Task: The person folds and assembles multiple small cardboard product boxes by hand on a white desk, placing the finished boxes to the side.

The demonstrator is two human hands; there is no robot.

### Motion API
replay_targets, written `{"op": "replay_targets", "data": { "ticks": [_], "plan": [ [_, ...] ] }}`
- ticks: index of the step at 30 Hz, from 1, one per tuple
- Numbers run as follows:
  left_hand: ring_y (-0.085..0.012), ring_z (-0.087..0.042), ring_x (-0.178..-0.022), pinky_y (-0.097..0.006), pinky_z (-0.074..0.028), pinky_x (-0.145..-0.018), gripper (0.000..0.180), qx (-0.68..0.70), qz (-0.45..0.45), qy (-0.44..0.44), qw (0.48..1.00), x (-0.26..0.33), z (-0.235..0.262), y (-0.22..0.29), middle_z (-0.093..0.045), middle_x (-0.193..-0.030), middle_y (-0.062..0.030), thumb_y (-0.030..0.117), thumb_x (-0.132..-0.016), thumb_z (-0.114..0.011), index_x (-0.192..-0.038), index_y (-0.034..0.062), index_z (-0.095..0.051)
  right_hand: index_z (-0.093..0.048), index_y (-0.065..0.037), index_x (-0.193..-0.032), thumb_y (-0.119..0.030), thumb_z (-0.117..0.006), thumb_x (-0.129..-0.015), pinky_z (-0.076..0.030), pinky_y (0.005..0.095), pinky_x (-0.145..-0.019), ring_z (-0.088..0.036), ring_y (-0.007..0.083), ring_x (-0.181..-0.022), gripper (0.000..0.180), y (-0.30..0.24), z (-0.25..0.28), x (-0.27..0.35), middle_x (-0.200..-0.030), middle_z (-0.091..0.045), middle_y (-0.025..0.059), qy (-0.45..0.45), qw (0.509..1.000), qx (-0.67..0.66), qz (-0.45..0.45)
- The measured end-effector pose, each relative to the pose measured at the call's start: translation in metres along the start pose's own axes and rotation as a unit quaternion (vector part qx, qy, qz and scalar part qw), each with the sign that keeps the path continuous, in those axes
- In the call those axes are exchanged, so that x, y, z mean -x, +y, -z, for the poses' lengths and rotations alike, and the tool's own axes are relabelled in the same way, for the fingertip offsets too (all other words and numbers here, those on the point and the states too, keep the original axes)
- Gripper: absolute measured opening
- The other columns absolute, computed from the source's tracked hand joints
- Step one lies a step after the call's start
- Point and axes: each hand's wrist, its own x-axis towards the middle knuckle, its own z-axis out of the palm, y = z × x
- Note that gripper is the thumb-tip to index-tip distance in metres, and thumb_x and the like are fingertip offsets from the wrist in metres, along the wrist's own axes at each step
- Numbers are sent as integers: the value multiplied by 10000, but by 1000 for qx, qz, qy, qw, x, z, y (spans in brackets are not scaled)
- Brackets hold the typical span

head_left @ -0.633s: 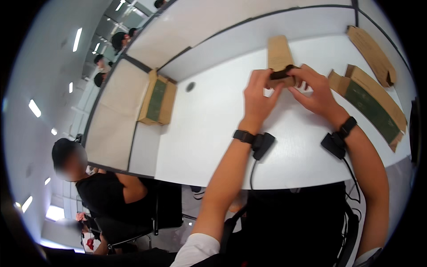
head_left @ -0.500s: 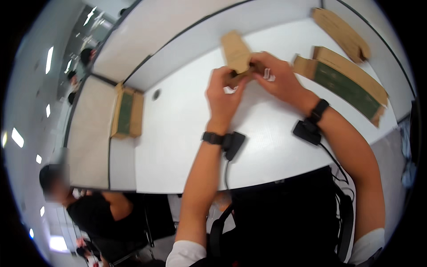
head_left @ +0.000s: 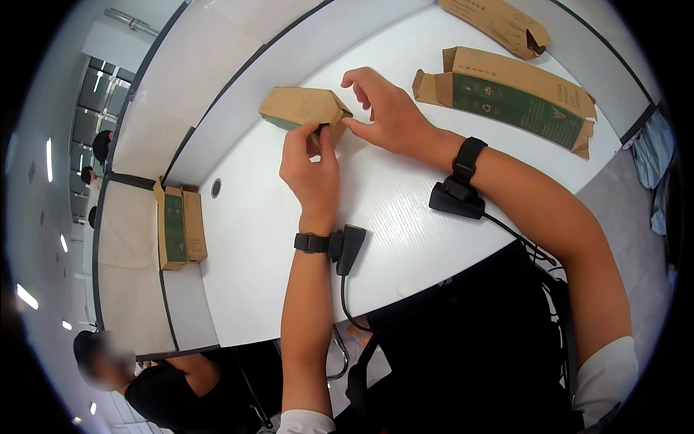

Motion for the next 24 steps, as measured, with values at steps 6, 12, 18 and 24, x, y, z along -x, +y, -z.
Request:
{"op": "replay_targets", "data": {
  "ticks": [6, 12, 18, 24],
  "plan": [
    [-146, -665, -727, -293, -590, -645, 191, 148, 70, 27, 986, -3, 5, 10, -646, -961, -103, 38, -972, -698, -1112, -30, -587, -487, -98, -1377, -116, -842, -776, -472, 421, -1102, -482, 319, -1376, 699, -5, -5, 0, -1449, -517, 122, -39, 989, 7, 144],
    [-177, -682, -799, -307, -570, -715, 217, 291, 105, 26, 950, -5, 14, 35, -622, -1035, -119, -5, -971, -661, -1136, 1, -519, -504, -92, -1348, -125, -862, -734, -488, 445, -1071, -514, 338, -1326, 711, -8, -2, -4, -1433, -533, 125, -6, 985, 9, 171],
    [-185, -640, -933, -325, -533, -847, 257, 180, -24, -28, 983, -2, 13, 12, -621, -1054, -118, -43, -927, -639, -1160, -3, -538, -514, -85, -1311, -44, -792, -718, -509, 436, -1030, -553, 344, -1274, 656, -22, 9, -9, -1400, -560, 119, 78, 971, 66, 215],
    [-210, -539, -944, -330, -471, -746, 355, 129, -127, 56, 982, -5, 11, -1, -559, -1090, -115, -55, -857, -654, -1178, 5, -516, -511, -86, -1353, -36, -760, -704, -463, 453, -1077, -560, 338, -1258, 697, -25, 10, -11, -1373, -567, 109, 106, 962, 79, 240]
  ]
}}
